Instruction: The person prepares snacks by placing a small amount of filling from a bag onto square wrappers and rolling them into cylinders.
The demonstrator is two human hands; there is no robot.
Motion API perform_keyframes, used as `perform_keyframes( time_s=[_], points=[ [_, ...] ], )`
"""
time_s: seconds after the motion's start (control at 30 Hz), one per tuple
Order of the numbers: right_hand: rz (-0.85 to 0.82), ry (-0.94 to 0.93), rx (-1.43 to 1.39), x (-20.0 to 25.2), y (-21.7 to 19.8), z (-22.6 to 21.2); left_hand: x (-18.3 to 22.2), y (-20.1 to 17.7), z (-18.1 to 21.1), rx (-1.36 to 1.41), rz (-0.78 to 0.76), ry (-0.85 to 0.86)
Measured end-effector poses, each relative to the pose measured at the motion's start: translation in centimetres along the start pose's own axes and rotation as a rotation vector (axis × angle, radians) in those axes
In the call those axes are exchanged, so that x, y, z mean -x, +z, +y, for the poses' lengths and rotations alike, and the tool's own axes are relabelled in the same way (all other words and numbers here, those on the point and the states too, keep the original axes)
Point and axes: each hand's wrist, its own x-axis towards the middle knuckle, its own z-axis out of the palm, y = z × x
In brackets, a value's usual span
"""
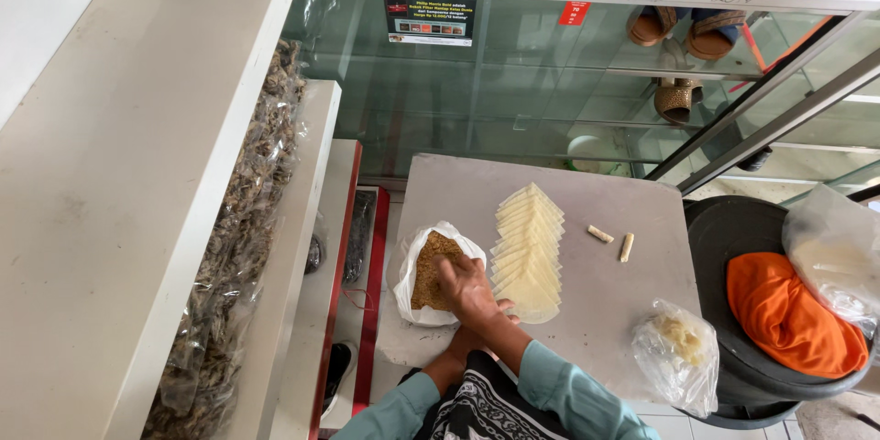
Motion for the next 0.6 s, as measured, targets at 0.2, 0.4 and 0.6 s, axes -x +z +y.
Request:
perform_keyframes(
  time_s=[0.2, 0.4, 0.6],
  points=[
    [-0.188, 0.808, -0.683, -1.6, -3.3, -0.2, -0.8, 0.4, -0.1, -0.304, -0.033, 0.023],
    [0.020, 1.012, -1.083, 2.1, -5.6, 4.4, -1.2, -0.6, 1.2, -0.304, 0.027, 0.022],
    [0.051, 1.048, -0.757, 8.5, -5.3, 8.4, -2.0, -1.2, 2.7, -0.273, 0.094, 0.014]
  ],
)
